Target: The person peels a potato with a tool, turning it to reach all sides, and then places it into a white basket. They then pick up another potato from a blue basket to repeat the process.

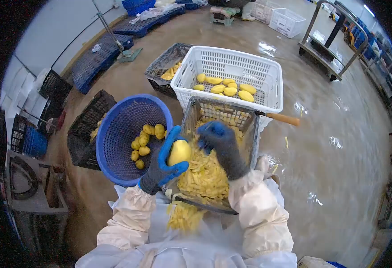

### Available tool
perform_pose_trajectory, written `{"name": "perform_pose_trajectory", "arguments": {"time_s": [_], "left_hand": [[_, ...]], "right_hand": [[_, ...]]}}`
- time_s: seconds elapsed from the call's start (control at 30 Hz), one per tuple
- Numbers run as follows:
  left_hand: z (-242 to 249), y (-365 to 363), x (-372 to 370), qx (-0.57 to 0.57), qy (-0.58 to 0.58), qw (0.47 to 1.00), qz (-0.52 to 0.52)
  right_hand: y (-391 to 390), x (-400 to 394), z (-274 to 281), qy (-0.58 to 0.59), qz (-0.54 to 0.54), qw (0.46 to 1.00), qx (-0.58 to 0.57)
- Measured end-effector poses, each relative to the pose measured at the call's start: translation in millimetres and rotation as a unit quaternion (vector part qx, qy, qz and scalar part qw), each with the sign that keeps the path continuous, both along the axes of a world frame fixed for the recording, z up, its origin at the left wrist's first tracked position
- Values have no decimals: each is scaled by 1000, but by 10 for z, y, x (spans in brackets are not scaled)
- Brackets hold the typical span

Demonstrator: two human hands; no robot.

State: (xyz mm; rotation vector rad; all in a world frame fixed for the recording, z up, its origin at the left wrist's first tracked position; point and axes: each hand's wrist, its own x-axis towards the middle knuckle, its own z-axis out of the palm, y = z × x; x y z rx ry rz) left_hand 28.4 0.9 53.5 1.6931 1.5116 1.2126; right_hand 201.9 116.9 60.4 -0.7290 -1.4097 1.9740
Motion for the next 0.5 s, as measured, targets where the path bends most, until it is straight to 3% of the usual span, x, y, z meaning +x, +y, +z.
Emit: {"name": "perform_pose_trajectory", "arguments": {"time_s": [0.07, 0.13, 0.17, 0.2, 0.23, 0.27, 0.33, 0.4, 0.43, 0.47, 0.5], "left_hand": [[-53, 19, 6, 10, 5, 1000, 11], [-189, 138, 63, 29, 10, 999, 24], [-312, 232, 94, -50, -236, 969, 54], [-438, 339, 127, -131, -466, 872, 77], [-532, 467, 90, -191, -515, 831, 91], [-732, 637, 37, -191, -514, 832, 85], [-1088, 1030, -57, -196, -559, 791, -152], [-977, 1447, 39, -346, -561, 676, -328], [-1069, 1624, 205, -248, -566, 781, -88], [-1126, 1809, 270, -75, -473, 878, 9], [-1240, 2002, 319, 70, -326, 930, 158]], "right_hand": [[335, 183, -171, 12, -202, 979, -9], [375, 259, -60, 76, -206, 973, -64], [271, 221, -5, 72, -175, 981, -52], [159, 177, 48, 68, -144, 986, -42], [67, 129, 107, 71, -125, 987, -71], [-7, 75, 141, 73, -104, 987, -99], [-32, 3, 36, 49, -58, 989, -128], [-27, 13, 5, 60, -58, 988, -131], [-9, 13, -8, 70, -53, 986, -139], [9, 21, -7, 70, -54, 987, -137], [18, 32, 8, 75, -62, 986, -136]]}}
